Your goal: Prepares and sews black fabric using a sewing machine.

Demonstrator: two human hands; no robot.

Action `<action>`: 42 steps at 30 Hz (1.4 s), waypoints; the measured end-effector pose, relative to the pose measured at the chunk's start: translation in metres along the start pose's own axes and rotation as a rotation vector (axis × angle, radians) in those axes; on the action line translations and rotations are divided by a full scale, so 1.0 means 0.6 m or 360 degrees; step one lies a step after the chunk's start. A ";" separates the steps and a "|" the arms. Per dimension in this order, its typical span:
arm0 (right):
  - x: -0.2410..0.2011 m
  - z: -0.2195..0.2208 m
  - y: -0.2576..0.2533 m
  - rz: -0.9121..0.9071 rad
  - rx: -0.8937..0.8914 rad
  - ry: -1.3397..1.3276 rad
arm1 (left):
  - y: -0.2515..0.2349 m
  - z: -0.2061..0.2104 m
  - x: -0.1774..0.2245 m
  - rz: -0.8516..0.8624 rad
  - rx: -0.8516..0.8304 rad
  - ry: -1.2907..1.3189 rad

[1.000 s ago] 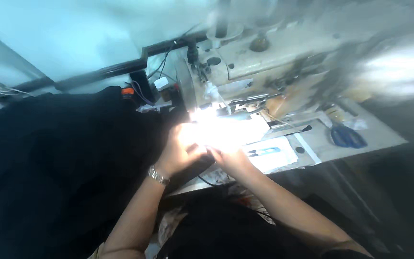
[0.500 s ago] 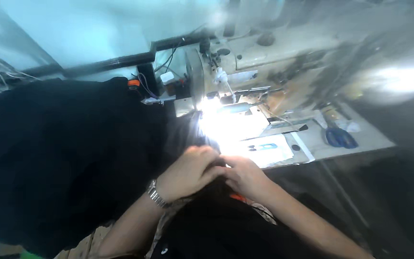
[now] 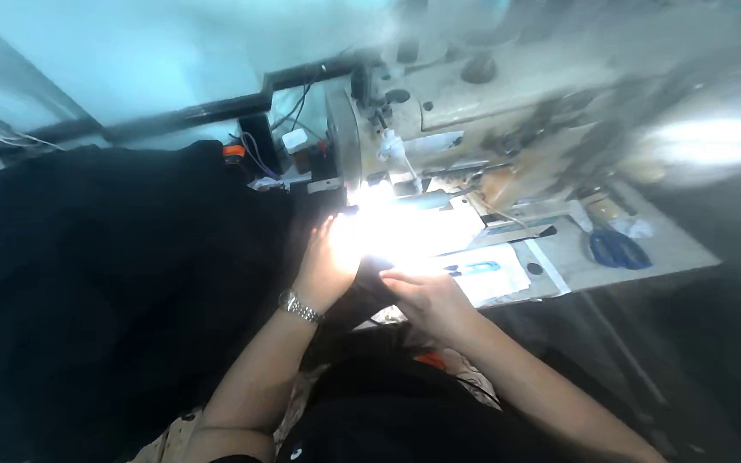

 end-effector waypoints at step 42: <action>-0.024 -0.023 0.091 0.0023 0.0052 -0.0401 | 0.162 -0.055 0.054 0.0422 0.0293 -0.0251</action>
Point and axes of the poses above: each hand's wrist, its own y-axis away from the middle knuckle, its own z-axis out of the palm, x = y × z, the point moved 10 cm from there along -y, towards the middle knuckle, and after that the axes turned 3 degrees about x, right-handed, at the moved point
